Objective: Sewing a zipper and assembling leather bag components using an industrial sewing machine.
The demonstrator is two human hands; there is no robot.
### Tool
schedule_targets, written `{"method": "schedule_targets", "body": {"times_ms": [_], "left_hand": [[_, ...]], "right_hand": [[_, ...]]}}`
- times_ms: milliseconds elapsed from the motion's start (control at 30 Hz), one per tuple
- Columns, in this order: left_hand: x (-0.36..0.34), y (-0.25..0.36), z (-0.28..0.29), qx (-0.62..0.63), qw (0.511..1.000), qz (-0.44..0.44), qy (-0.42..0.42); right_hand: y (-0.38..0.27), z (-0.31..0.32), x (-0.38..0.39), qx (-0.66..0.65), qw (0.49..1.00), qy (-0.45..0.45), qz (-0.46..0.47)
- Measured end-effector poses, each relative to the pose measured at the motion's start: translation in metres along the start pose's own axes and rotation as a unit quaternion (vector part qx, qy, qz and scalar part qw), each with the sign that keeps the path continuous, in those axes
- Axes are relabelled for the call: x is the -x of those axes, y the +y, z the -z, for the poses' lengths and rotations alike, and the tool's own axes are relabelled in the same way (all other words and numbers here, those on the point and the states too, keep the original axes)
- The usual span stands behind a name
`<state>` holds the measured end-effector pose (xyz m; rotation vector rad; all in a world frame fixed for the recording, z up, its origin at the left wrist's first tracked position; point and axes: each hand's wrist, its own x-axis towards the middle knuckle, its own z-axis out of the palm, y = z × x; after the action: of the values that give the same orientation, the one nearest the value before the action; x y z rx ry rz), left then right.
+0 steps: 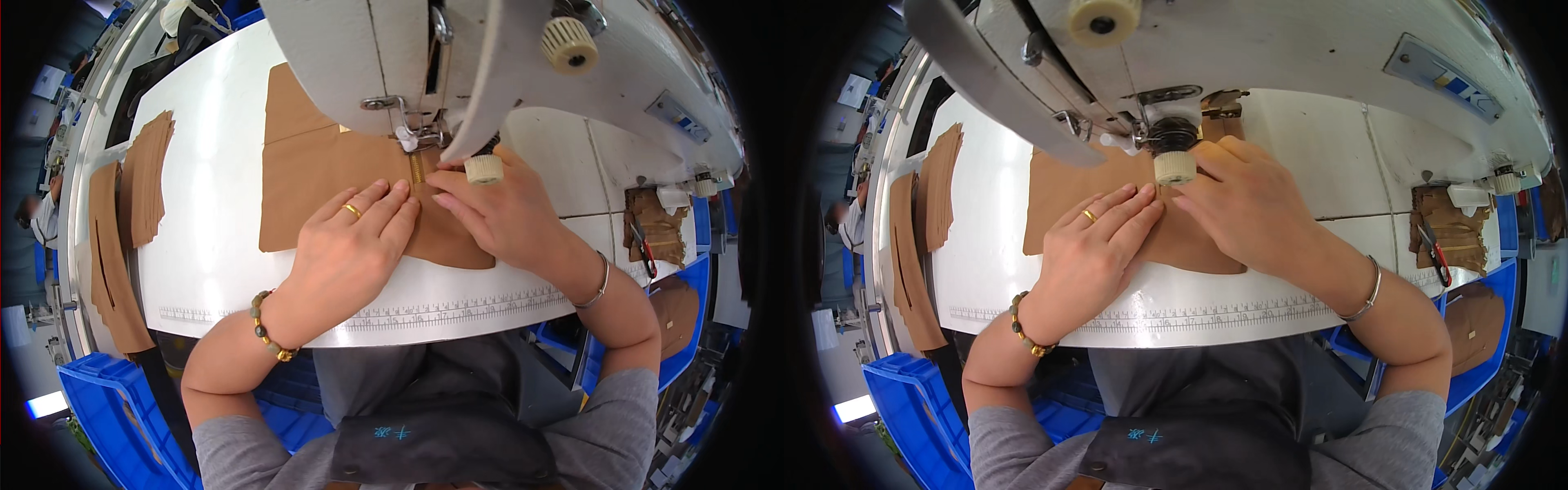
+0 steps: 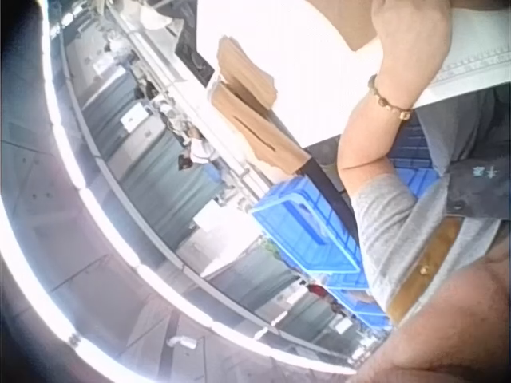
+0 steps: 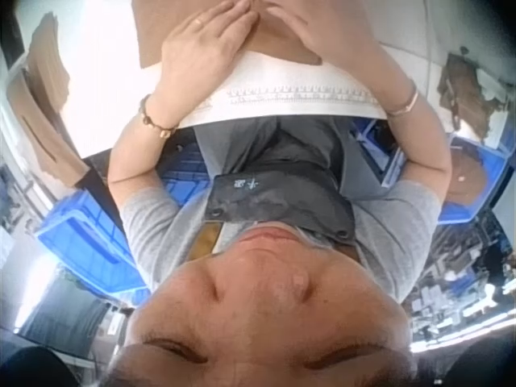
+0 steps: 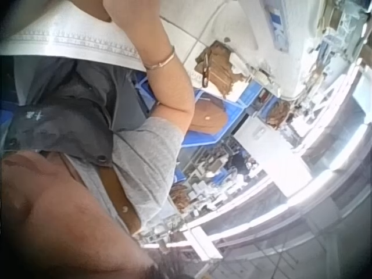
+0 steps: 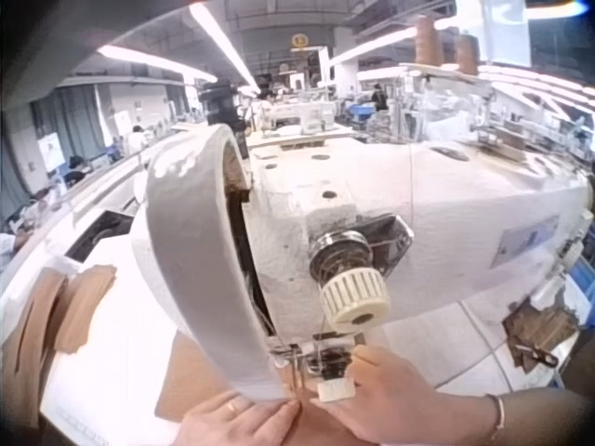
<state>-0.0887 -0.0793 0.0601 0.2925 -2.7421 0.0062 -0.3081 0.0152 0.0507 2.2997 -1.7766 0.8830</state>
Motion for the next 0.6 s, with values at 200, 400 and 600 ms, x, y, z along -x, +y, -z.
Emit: {"method": "schedule_targets", "body": {"times_ms": [200, 400, 600], "left_hand": [[-0.0014, 0.0042, -0.0024, -0.027, 0.999, -0.018, 0.039], [-0.0023, 0.0047, -0.0029, -0.032, 0.998, -0.025, 0.046], [-0.003, 0.0041, -0.003, -0.019, 0.998, -0.026, 0.047]], "right_hand": [[-0.0019, -0.0002, 0.001, -0.01, 1.0, -0.015, -0.008], [-0.0032, -0.0024, 0.0012, -0.024, 0.999, -0.021, -0.019], [-0.0042, -0.003, 0.0022, -0.027, 0.999, -0.017, -0.023]]}}
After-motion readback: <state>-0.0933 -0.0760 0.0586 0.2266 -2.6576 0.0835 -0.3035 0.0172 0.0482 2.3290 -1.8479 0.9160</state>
